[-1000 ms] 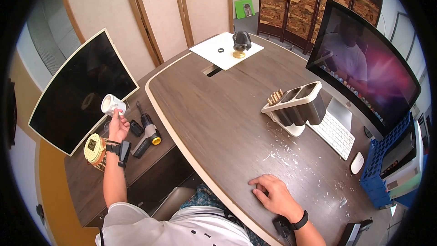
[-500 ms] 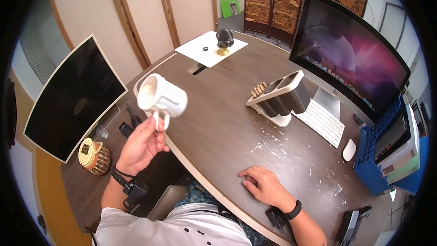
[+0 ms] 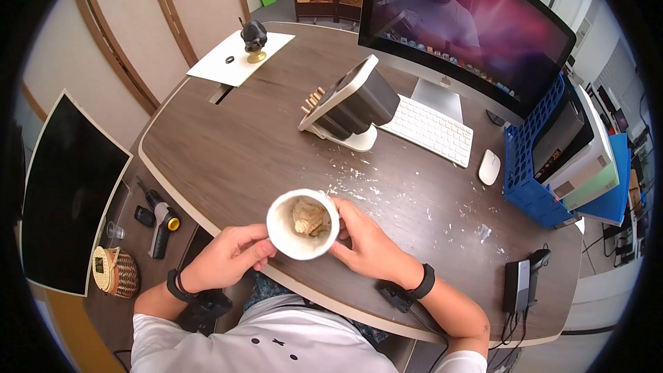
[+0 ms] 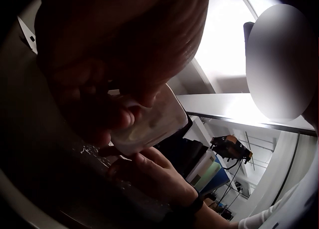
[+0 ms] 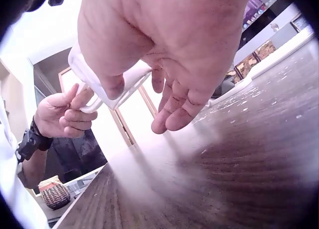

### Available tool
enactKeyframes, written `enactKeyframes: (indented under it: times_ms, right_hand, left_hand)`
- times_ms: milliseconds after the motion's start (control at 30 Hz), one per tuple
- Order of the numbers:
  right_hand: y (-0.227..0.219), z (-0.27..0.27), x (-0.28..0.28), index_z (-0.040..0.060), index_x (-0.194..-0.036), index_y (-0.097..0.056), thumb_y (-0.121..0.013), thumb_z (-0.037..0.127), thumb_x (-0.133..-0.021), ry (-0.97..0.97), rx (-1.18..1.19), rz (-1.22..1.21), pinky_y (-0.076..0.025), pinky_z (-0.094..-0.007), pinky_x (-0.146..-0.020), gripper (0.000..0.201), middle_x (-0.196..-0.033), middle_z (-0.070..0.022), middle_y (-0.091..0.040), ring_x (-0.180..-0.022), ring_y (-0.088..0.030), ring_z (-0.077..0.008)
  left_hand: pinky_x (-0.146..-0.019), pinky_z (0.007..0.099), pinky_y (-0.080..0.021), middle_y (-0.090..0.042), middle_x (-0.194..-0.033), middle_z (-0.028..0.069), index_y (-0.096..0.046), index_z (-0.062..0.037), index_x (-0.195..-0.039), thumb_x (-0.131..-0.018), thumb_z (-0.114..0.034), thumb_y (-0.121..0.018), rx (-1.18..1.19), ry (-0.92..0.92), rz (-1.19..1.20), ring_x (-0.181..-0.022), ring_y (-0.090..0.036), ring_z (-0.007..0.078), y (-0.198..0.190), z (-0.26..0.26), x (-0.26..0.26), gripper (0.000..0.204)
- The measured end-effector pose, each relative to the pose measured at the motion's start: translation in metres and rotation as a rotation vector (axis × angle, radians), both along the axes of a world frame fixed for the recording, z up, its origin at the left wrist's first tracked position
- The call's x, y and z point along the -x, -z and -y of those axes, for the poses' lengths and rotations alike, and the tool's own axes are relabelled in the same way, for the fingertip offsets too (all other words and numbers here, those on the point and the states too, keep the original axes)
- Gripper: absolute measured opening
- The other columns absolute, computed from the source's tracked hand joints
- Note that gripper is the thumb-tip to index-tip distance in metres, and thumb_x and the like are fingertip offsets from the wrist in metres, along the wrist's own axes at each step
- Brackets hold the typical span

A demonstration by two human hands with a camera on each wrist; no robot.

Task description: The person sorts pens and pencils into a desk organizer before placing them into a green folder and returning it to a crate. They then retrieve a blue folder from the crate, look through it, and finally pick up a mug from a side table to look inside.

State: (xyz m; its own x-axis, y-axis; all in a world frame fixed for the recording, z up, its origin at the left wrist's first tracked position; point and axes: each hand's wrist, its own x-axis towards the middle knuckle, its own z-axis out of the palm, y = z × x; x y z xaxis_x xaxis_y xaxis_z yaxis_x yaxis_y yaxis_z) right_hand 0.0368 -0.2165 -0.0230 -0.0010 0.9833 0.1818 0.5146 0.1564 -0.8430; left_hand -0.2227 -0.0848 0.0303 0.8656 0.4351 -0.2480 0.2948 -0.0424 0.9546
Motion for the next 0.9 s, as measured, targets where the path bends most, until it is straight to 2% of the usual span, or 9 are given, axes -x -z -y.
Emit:
enactKeyframes:
  times_ms: [33, 133, 233, 367, 433, 467, 567, 667, 900]
  right_hand:
    - [0.0, -0.001, -0.001, 0.0042, -0.159, -0.041, -0.077, 0.011, -0.096, 0.002, 0.005, -0.003, -0.06, -0.0369, -0.09, 0.073, -0.138, -0.0183, -0.061, -0.106, -0.07, -0.0272]
    - [0.002, 0.0, -0.001, 0.0032, -0.156, -0.043, -0.076, 0.013, -0.096, 0.014, 0.011, -0.029, -0.06, -0.0377, -0.091, 0.069, -0.133, -0.0194, -0.064, -0.107, -0.07, -0.0302]
    - [0.008, -0.004, -0.003, 0.0031, -0.153, -0.047, -0.076, 0.014, -0.097, 0.026, -0.001, -0.017, -0.06, -0.0378, -0.09, 0.064, -0.131, -0.0189, -0.066, -0.105, -0.07, -0.0307]
    - [0.015, -0.004, -0.007, 0.0027, -0.144, -0.056, -0.074, 0.009, -0.097, -0.004, 0.079, -0.001, -0.059, -0.0368, -0.086, 0.05, -0.124, -0.0152, -0.066, -0.099, -0.071, -0.0262]
    - [0.016, -0.006, -0.009, 0.0022, -0.14, -0.06, -0.074, 0.007, -0.097, -0.011, 0.128, -0.035, -0.059, -0.0361, -0.084, 0.045, -0.12, -0.0138, -0.066, -0.097, -0.071, -0.0244]
    - [0.015, -0.008, -0.009, 0.002, -0.138, -0.061, -0.074, 0.007, -0.097, -0.026, 0.151, -0.013, -0.059, -0.0358, -0.083, 0.043, -0.117, -0.0128, -0.065, -0.096, -0.071, -0.0228]
    - [0.014, -0.007, -0.009, 0.0015, -0.135, -0.064, -0.074, 0.006, -0.097, -0.029, 0.181, -0.013, -0.058, -0.0354, -0.082, 0.039, -0.113, -0.0115, -0.064, -0.094, -0.071, -0.0212]
    - [0.013, -0.006, -0.008, 0.0014, -0.133, -0.065, -0.074, 0.006, -0.097, -0.011, 0.179, -0.018, -0.058, -0.0351, -0.08, 0.038, -0.113, -0.0111, -0.063, -0.092, -0.07, -0.0212]
    - [0.003, -0.005, -0.007, 0.0021, -0.137, -0.062, -0.076, 0.008, -0.096, -0.02, 0.2, 0.047, -0.058, -0.0351, -0.078, 0.044, -0.114, -0.0108, -0.063, -0.094, -0.069, -0.0208]
  left_hand:
    - [-0.068, 0.0335, -0.05, -0.056, -0.075, 0.0088, -0.062, 0.002, -0.099, -0.112, -0.028, -0.06, -0.127, 0.01, 0.051, -0.07, -0.058, 0.0168, 0.006, 0.0, -0.001, 0.032]
    - [-0.064, 0.0388, -0.045, -0.052, -0.075, 0.0144, -0.059, 0.0021, -0.096, -0.111, -0.027, -0.06, -0.272, 0.032, 0.104, -0.064, -0.053, 0.0253, 0.006, -0.005, -0.006, 0.033]
    - [-0.064, 0.0416, -0.043, -0.05, -0.076, 0.0161, -0.057, 0.0021, -0.095, -0.11, -0.026, -0.06, -0.233, 0.022, 0.017, -0.065, -0.048, 0.0298, 0.003, -0.011, -0.004, 0.033]
    - [-0.064, 0.0416, -0.042, -0.049, -0.076, 0.0154, -0.057, 0.0017, -0.093, -0.109, -0.026, -0.061, -0.224, -0.028, -0.041, -0.067, -0.045, 0.0313, 0.004, -0.018, 0.005, 0.032]
    - [-0.067, 0.0319, -0.05, -0.062, -0.083, 0.008, -0.065, 0.0028, -0.101, -0.11, -0.024, -0.062, -0.372, -0.013, -0.009, -0.072, -0.061, 0.0169, 0.007, -0.023, 0.01, 0.028]
    - [-0.067, 0.0319, -0.05, -0.062, -0.083, 0.008, -0.065, 0.0028, -0.101, -0.11, -0.024, -0.062, -0.375, -0.023, -0.017, -0.072, -0.061, 0.0169, 0.006, -0.025, 0.013, 0.028]
    - [-0.066, 0.04, -0.045, -0.057, -0.082, 0.0168, -0.066, 0.0014, -0.1, -0.105, -0.019, -0.066, -0.647, -0.12, -0.021, -0.073, -0.056, 0.0346, 0.003, -0.024, 0.015, 0.021]
    - [-0.065, 0.04, -0.045, -0.057, -0.082, 0.0161, -0.066, 0.0017, -0.099, -0.103, -0.017, -0.069, -0.798, -0.181, -0.021, -0.072, -0.056, 0.0346, -0.001, -0.021, 0.013, 0.019]
    - [-0.065, 0.0396, -0.045, -0.056, -0.082, 0.0154, -0.067, 0.0032, -0.099, -0.102, -0.015, -0.07, -0.768, -0.209, -0.014, -0.073, -0.056, 0.0336, -0.01, -0.022, 0.01, 0.018]
